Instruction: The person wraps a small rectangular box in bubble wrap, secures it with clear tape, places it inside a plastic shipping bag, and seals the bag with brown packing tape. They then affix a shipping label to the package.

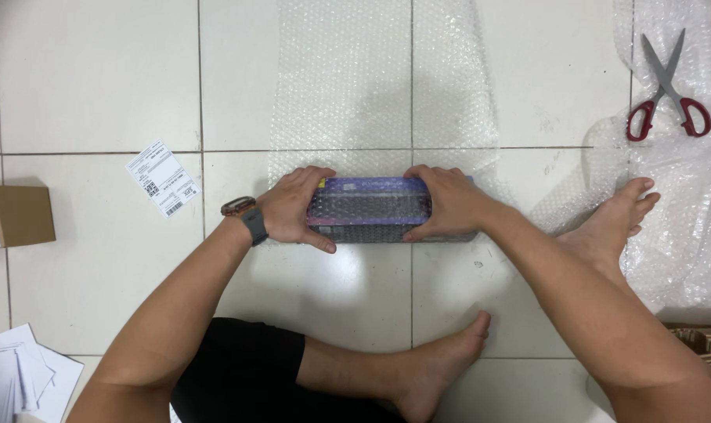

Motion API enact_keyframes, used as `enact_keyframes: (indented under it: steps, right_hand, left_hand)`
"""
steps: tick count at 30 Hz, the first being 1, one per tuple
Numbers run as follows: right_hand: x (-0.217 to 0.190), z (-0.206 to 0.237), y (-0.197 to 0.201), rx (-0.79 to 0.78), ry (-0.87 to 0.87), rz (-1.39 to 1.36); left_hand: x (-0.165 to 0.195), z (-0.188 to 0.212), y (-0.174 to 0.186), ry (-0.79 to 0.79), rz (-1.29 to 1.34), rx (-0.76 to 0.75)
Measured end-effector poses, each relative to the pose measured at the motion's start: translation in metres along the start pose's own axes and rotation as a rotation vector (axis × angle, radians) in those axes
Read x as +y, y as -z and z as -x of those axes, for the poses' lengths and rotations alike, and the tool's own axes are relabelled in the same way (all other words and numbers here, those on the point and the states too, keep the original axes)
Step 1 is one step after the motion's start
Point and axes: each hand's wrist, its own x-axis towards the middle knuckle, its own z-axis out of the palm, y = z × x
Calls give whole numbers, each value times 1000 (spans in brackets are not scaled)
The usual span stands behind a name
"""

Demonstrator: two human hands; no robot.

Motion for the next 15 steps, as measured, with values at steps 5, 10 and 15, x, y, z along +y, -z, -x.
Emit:
enact_keyframes:
  steps: [5,10,15]
  right_hand:
    - [22,-39,19,-122,-46,-29]
    - [42,-75,37,-278,-180,-47]
    - [58,-89,44,-201,-206,-156]
  left_hand:
    - [-29,-37,15,297,145,-224]
    - [-42,-71,31,369,206,-289]
    - [-4,-64,64,283,-92,-49]
